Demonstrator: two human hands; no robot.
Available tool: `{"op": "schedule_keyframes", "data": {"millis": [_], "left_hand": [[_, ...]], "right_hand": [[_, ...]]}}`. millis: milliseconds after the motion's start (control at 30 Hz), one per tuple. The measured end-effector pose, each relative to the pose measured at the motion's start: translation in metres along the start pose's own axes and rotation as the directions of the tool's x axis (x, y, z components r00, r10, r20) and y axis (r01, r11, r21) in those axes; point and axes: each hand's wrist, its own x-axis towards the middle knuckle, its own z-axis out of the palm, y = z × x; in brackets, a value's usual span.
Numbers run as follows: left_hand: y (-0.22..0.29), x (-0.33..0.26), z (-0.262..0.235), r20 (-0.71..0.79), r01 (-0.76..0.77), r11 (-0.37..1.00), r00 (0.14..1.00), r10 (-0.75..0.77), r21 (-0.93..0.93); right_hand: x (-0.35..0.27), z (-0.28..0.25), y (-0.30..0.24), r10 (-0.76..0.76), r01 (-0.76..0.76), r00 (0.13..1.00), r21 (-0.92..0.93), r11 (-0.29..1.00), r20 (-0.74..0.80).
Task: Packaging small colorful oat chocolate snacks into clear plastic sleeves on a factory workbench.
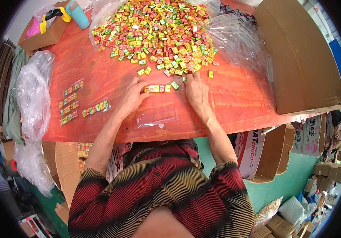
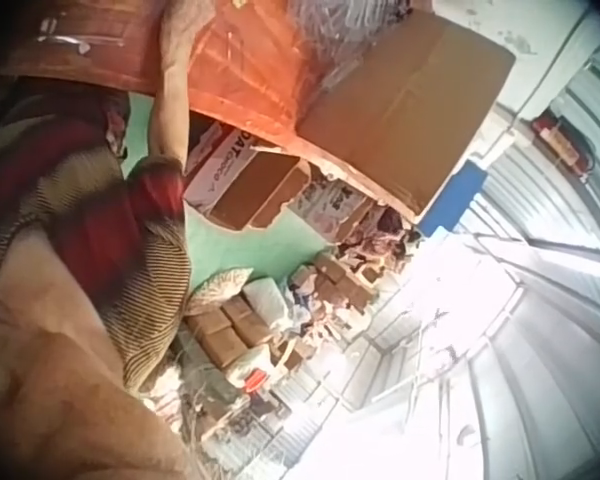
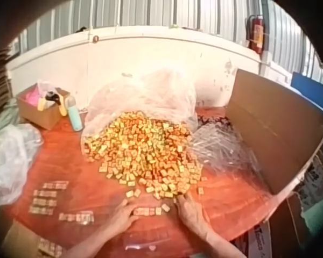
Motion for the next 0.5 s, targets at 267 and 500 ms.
{"op": "schedule_keyframes", "data": {"millis": [267, 500], "left_hand": [[0.000, -0.002, -0.002, -0.022, -0.047, 0.999, 0.999, 0.046, -0.015], [-0.005, -0.004, -0.017, 0.053, 0.101, 0.994, 0.993, -0.103, 0.034]], "right_hand": [[-0.004, -0.008, -0.040, -0.097, 0.110, 0.993, 0.263, 0.959, -0.060], [-0.012, 0.034, -0.098, -0.230, 0.221, 0.973, 0.196, 0.955, 0.025]]}}
